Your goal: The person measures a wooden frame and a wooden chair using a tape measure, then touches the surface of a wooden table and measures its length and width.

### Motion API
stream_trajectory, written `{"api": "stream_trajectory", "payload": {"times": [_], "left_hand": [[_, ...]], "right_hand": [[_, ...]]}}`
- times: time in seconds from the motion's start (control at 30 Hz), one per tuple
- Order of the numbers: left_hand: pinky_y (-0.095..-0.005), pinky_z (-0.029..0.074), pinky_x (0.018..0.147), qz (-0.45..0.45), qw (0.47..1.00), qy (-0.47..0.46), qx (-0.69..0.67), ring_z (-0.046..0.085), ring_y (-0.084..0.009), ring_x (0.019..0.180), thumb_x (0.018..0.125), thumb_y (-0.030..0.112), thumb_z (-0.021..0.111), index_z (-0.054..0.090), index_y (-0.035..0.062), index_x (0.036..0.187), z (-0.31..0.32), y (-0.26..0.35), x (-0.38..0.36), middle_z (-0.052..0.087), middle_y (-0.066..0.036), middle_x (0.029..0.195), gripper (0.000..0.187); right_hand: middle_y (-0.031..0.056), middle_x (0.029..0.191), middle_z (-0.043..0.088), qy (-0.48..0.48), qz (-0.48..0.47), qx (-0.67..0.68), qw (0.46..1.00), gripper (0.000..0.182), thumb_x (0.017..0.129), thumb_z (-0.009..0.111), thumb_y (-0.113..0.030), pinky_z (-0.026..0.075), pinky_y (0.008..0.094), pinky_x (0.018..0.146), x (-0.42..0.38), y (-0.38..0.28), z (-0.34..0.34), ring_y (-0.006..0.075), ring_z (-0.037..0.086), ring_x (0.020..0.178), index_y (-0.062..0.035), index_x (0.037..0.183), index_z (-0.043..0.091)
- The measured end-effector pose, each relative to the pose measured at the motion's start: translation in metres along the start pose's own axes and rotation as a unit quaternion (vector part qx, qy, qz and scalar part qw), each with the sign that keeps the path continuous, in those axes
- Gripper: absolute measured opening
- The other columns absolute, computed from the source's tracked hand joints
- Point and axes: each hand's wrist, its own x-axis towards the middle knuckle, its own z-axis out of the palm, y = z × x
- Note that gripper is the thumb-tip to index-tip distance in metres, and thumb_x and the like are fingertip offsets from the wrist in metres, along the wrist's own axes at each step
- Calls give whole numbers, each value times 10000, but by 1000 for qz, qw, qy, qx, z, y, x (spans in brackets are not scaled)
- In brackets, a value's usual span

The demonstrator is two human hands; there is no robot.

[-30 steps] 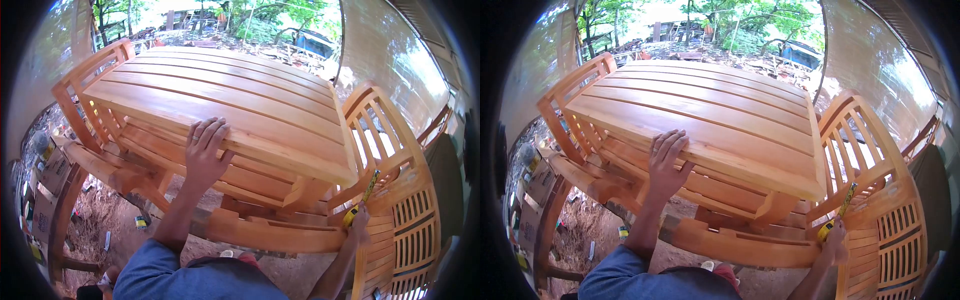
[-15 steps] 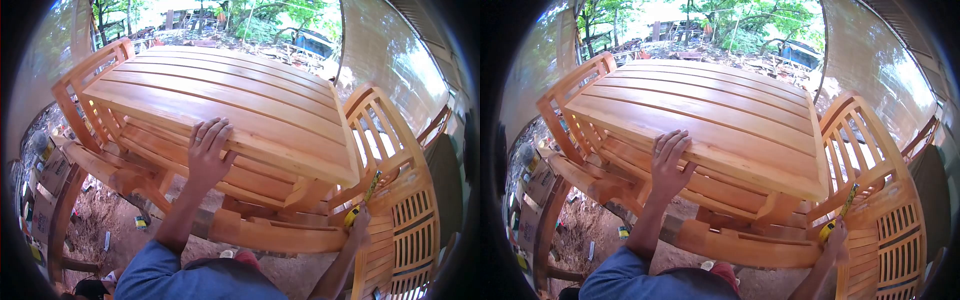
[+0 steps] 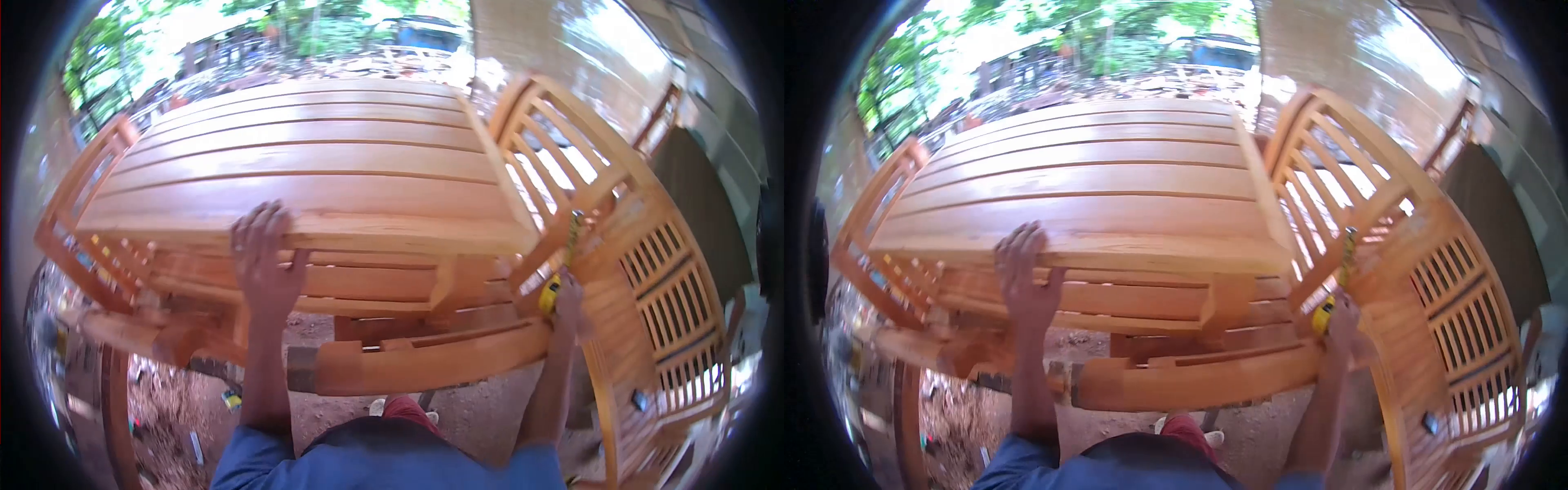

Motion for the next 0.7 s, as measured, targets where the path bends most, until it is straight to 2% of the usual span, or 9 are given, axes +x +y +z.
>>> {"api": "stream_trajectory", "payload": {"times": [0.07,0.13,0.37,0.47,0.7], "left_hand": [[-468,394,984,4,1000,1,-8,552,-323,1130,666,87,735,591,38,1101,1,2,1,609,-131,1166,460],[-462,394,991,-4,1000,1,-11,542,-324,1145,640,3,715,583,36,1130,0,4,1,606,-135,1176,509],[-450,397,987,0,1000,2,-5,542,-317,1145,630,13,735,583,35,1134,0,3,1,610,-124,1172,527],[-468,396,974,6,1000,11,2,561,-314,1116,675,87,714,591,30,1107,2,2,1,612,-130,1162,453],[-464,392,979,3,1000,8,0,550,-314,1130,668,66,721,583,34,1122,2,3,0,605,-129,1172,476]], "right_hand": [[122,771,579,10,-16,-34,999,413,922,555,-346,431,361,684,-18,-34,-2,206,508,711,59,910,633],[117,751,574,22,18,18,999,401,915,571,-336,425,358,681,-16,-29,2,200,499,702,59,875,632],[95,721,562,19,25,33,999,379,912,586,-321,409,335,639,-24,-44,0,167,484,672,49,851,640],[82,704,558,28,8,41,999,362,918,582,-309,406,319,630,-24,-42,1,157,483,660,41,862,655],[83,700,560,20,24,55,998,355,922,580,-304,408,320,636,-20,-34,3,157,473,659,36,863,662]]}}
